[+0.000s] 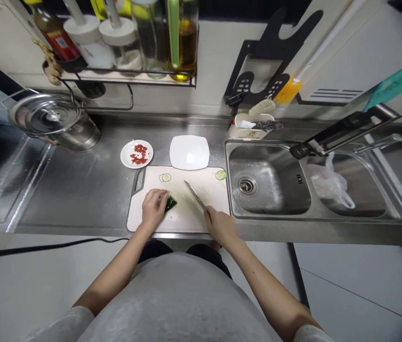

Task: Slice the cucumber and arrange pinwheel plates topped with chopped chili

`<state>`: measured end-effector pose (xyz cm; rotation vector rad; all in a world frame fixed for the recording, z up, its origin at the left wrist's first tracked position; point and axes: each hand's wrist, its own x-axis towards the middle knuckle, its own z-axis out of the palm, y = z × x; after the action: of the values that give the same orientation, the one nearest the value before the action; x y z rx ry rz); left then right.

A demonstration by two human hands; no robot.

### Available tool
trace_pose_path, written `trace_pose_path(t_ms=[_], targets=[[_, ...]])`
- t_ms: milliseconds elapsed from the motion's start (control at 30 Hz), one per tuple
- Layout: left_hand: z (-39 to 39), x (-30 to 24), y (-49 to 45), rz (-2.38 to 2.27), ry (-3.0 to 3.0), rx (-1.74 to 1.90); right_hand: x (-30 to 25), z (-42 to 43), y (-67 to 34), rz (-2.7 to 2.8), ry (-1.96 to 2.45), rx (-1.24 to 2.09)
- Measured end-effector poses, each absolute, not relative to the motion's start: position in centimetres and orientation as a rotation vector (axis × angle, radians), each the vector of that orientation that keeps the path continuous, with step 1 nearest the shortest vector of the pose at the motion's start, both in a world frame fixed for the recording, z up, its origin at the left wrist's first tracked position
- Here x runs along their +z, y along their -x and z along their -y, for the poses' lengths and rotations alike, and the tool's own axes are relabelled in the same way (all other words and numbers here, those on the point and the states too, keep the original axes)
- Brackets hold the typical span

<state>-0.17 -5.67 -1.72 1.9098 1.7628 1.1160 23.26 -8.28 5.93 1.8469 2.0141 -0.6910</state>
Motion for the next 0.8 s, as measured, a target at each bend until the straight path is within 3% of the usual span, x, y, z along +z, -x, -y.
trace_pose_path(t_ms=[800], targets=[[7.8,-4.8,0.6,-1.629,-2.185,1.039,7.4,9.2,-19.3,-2.158,-1.609,-0.829]])
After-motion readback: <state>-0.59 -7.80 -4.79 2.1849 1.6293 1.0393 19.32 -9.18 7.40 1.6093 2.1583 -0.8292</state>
